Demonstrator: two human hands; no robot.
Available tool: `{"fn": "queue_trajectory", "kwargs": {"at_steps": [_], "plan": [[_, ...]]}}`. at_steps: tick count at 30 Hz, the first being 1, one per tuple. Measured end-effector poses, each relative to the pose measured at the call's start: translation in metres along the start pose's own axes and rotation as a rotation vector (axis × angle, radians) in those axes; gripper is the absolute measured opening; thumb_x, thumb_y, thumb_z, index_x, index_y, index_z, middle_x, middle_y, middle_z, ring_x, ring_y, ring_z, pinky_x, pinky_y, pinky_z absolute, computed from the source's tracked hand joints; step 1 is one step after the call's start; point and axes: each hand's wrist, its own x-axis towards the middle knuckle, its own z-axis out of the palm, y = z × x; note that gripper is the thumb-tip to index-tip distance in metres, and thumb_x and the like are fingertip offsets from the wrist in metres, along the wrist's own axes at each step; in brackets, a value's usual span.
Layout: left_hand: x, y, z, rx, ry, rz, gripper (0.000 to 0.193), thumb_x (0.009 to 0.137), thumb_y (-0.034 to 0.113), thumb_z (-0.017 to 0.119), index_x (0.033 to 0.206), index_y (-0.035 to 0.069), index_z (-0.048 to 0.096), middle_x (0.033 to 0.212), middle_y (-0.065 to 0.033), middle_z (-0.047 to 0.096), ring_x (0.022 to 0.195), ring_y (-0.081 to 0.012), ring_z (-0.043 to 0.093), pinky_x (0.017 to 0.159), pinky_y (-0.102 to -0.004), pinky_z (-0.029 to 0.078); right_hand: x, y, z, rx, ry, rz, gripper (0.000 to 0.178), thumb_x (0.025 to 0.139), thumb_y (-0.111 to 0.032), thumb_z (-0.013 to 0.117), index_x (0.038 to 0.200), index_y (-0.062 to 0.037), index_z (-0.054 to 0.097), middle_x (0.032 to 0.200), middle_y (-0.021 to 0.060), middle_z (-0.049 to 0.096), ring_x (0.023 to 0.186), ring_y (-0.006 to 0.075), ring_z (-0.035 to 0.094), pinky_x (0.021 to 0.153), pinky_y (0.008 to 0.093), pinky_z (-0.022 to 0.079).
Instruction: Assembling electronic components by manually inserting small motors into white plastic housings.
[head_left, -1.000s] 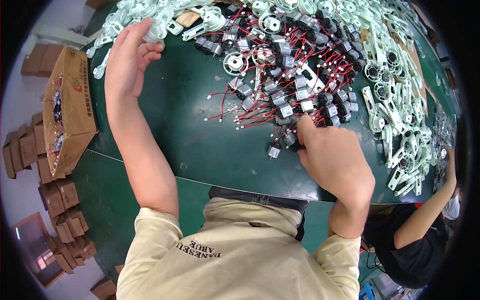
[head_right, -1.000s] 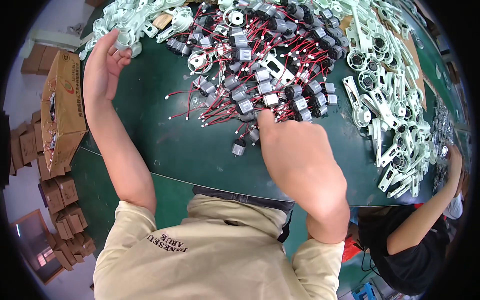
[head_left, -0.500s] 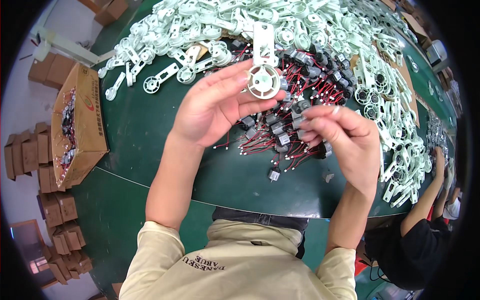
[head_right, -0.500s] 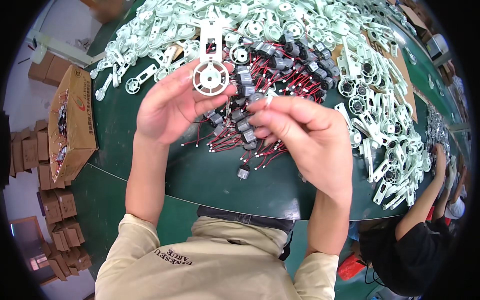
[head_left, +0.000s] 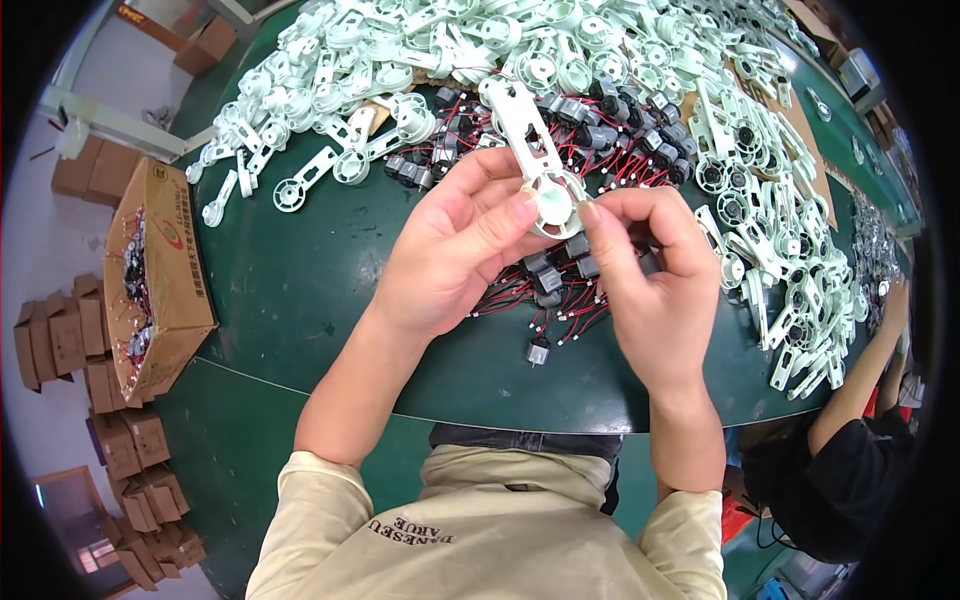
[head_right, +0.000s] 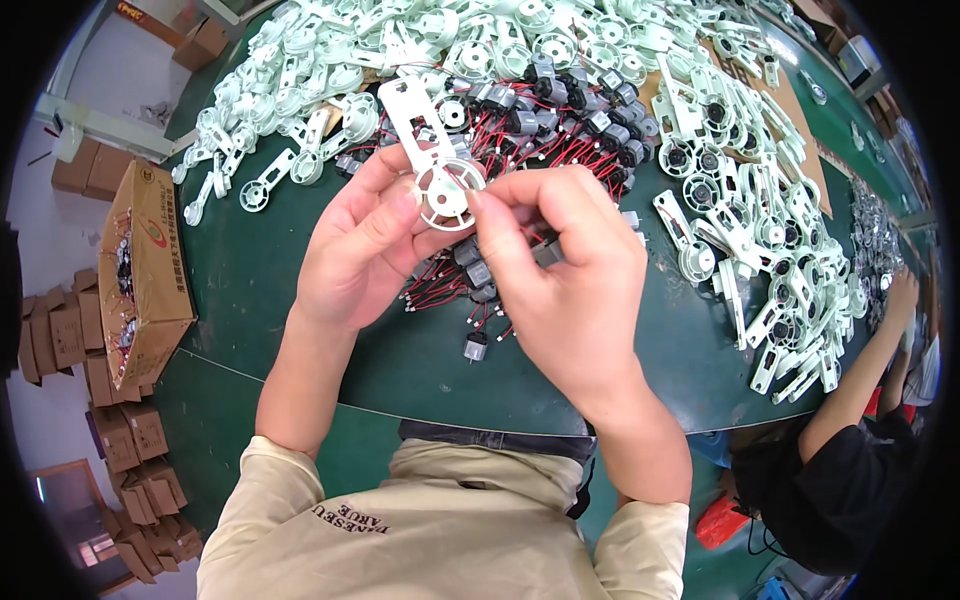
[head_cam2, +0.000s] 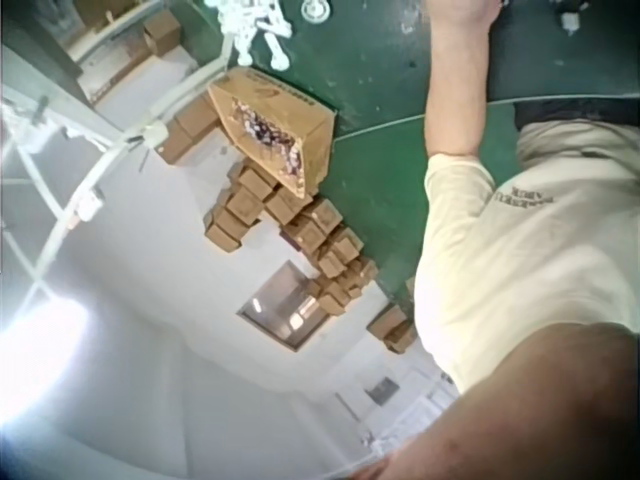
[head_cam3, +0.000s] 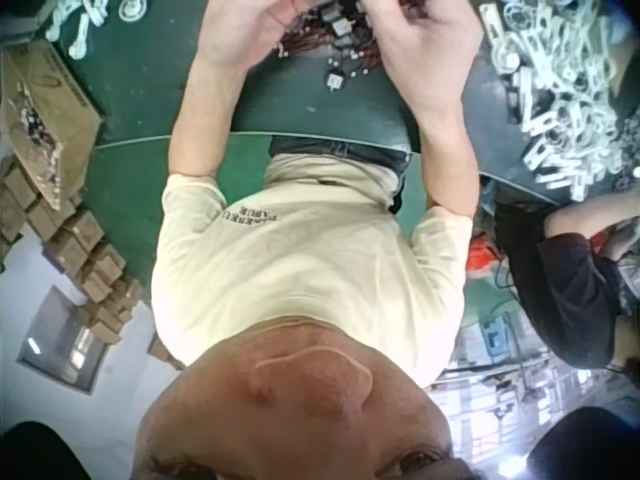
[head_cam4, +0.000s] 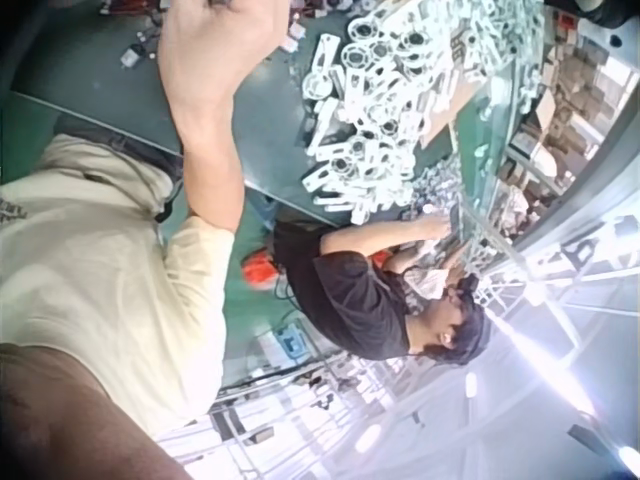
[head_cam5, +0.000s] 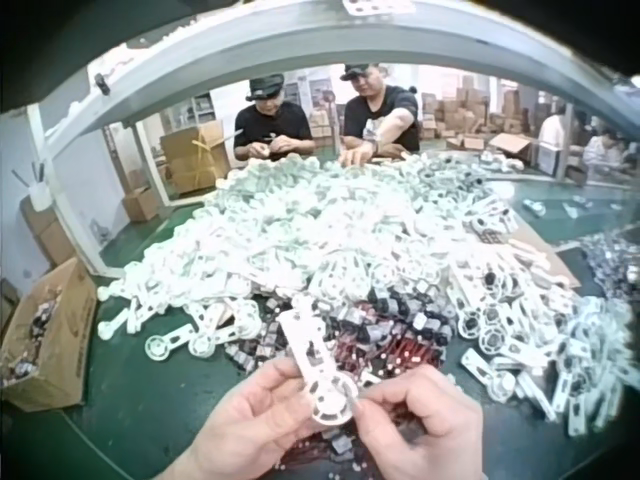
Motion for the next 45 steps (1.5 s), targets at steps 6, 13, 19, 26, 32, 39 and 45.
{"fn": "queue_trajectory", "kwargs": {"at_steps": [6, 13, 19, 26, 32, 39, 45], "plan": [[-0.0019, 0.0019, 0.0052, 0.012, -0.025, 0.027, 0.046, 0.094, 0.009, 0.052, 0.135, 0.001, 0.033, 0.126, -0.0212, 0.053, 0.117, -0.0273, 0.054, 0.099, -0.0405, 0.046, -0.0016, -0.0005, 0.0016, -0.092, 0.001, -0.095, 0.01, 0.075, 0.001, 0.071, 0.078, -0.0018, 0.062, 0.07, 0.0043, 0.058, 0.059, 0.0111, 0.056, 0.052, 0.0242, 0.045], [-0.0032, 0.0005, 0.0038, 0.113, -0.029, 0.056, 0.044, 0.094, 0.009, 0.053, 0.134, 0.002, 0.037, 0.127, -0.0214, 0.052, 0.117, -0.0267, 0.054, 0.097, -0.0389, 0.047, -0.0019, 0.0018, 0.0031, -0.045, 0.012, -0.05, 0.01, 0.074, 0.001, 0.072, 0.077, -0.0021, 0.062, 0.07, 0.0044, 0.058, 0.058, 0.0111, 0.056, 0.052, 0.024, 0.045], [-0.0026, 0.0002, 0.0026, 0.144, -0.039, 0.064, 0.043, 0.094, 0.009, 0.052, 0.134, 0.002, 0.038, 0.128, -0.0215, 0.051, 0.117, -0.0269, 0.054, 0.098, -0.0395, 0.046, -0.0014, 0.0007, 0.002, -0.095, 0.002, -0.084, 0.01, 0.075, 0.001, 0.072, 0.078, -0.0015, 0.062, 0.07, 0.0044, 0.058, 0.058, 0.0109, 0.056, 0.052, 0.024, 0.045], [-0.0019, -0.0026, 0.0032, 0.142, -0.021, 0.087, 0.041, 0.093, 0.007, 0.053, 0.132, 0.003, 0.038, 0.128, -0.02, 0.051, 0.117, -0.026, 0.054, 0.099, -0.0407, 0.046, -0.0017, 0.0018, 0.0049, -0.025, 0.032, -0.041, 0.01, 0.075, 0.001, 0.071, 0.081, -0.0015, 0.063, 0.071, 0.0043, 0.059, 0.058, 0.0108, 0.055, 0.05, 0.0234, 0.045], [-0.0027, -0.0047, 0.0045, 0.166, -0.022, 0.083, 0.042, 0.093, 0.006, 0.054, 0.132, 0.003, 0.039, 0.126, -0.0183, 0.052, 0.113, -0.0239, 0.055, 0.096, -0.0399, 0.047, -0.0006, 0.002, 0.0054, -0.166, 0.052, -0.192, 0.011, 0.076, 0.001, 0.071, 0.082, -0.002, 0.063, 0.072, 0.0045, 0.059, 0.058, 0.0116, 0.055, 0.048, 0.0238, 0.043], [-0.0028, -0.0023, 0.0073, 0.091, -0.027, 0.065, 0.04, 0.091, 0.003, 0.057, 0.128, 0.001, 0.041, 0.125, -0.015, 0.052, 0.116, -0.0211, 0.052, 0.099, -0.0344, 0.044, -0.0017, 0.0029, 0.0079, -0.078, 0.078, -0.15, 0.008, 0.077, 0.001, 0.07, 0.081, -0.0014, 0.063, 0.071, 0.0051, 0.058, 0.056, 0.0121, 0.054, 0.048, 0.025, 0.043], [-0.0017, -0.0069, 0.0067, 0.101, -0.04, 0.088, 0.041, 0.09, 0.0, 0.057, 0.127, 0.001, 0.039, 0.124, -0.016, 0.052, 0.116, -0.0218, 0.052, 0.1, -0.0363, 0.043, -0.0018, 0.0023, 0.0078, -0.049, 0.077, -0.15, 0.007, 0.078, 0.001, 0.069, 0.082, -0.0009, 0.064, 0.071, 0.0052, 0.058, 0.056, 0.0114, 0.054, 0.048, 0.0251, 0.042]]}}
